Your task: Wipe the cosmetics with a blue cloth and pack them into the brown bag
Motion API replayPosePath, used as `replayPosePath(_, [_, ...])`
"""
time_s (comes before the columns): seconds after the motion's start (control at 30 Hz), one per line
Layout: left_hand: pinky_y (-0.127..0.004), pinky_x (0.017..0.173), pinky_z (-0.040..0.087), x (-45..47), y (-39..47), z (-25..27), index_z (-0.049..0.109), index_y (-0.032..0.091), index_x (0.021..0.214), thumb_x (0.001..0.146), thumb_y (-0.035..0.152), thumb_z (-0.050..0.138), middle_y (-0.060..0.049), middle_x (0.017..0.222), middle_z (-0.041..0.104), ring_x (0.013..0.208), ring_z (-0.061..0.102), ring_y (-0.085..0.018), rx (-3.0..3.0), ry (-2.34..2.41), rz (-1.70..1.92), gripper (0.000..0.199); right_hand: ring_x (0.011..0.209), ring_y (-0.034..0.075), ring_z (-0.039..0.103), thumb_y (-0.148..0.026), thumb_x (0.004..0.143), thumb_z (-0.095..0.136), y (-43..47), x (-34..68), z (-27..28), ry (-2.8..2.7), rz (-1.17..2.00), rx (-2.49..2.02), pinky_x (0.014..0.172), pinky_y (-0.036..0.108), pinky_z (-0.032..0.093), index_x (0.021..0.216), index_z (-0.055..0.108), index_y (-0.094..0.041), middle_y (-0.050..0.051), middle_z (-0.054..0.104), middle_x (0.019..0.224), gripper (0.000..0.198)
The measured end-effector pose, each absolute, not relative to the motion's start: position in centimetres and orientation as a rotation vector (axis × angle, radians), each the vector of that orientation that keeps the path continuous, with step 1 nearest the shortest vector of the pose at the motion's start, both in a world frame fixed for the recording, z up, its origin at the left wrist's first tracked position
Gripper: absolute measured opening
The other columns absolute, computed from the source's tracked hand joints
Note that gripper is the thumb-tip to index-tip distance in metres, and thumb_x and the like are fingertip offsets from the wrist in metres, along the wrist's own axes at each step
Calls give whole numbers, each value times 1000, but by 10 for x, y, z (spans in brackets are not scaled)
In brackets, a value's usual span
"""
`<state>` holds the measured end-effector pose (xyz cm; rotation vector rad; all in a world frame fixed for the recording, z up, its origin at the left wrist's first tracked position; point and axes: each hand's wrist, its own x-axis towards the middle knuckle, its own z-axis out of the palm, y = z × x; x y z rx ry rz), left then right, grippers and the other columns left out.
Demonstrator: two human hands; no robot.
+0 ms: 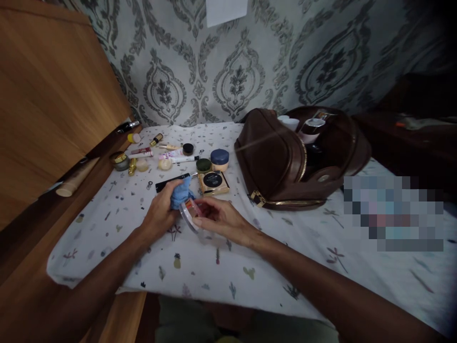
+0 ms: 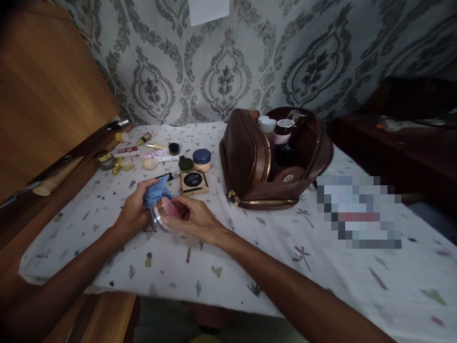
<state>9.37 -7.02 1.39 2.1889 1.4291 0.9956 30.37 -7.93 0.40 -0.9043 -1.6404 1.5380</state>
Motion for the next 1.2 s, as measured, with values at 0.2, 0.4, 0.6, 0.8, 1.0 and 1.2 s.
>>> replayPosePath(0.2, [-37,105,45,86,-74,24,47,22,142,87,31,62,-11,143,54,125,56,-27,1875,1078,1059,57,79,17,62,-51,82,71,-76,304,3,-1617,1514,-971,69,31,52,112,68,-18,4,67,91,45])
replayPosePath(0.4, [-40,105,46,88,-77,29,44,23,145,76,43,79,-13,146,51,129,53,-32,1717,957,891,80,91,21,64,-46,83,72,-79,304,1,-1671,1412,-924,76,34,55,117,67,-19,7,70,106,44])
replayPosePath(0.6, [-40,104,46,93,-77,26,52,24,139,72,41,83,-12,137,56,122,57,-30,1874,1061,882,76,92,21,63,-50,86,67,-80,305,3,-1705,1311,-910,75,34,54,117,65,-21,7,68,105,42])
replayPosePath(0.8, [-38,99,48,89,-75,28,58,25,134,84,42,72,-9,132,61,115,61,-26,1901,1096,954,55,78,16,60,-39,69,84,-79,305,-4,-1765,1340,-864,66,30,54,128,53,-22,6,64,108,69])
replayPosePath(1.0, [-36,94,49,90,-72,27,65,24,123,89,40,68,-8,121,66,109,61,-24,2048,1097,1084,38,72,13,61,-24,72,80,-78,302,-14,-1740,1311,-846,64,27,52,120,55,-24,2,66,99,55])
replayPosePath(1.2, [-41,99,47,95,-74,23,55,25,133,85,46,71,-11,126,59,119,56,-27,2359,953,1070,55,72,16,60,-35,69,85,-76,302,-15,-1781,1204,-966,62,28,51,110,59,-21,1,65,86,50])
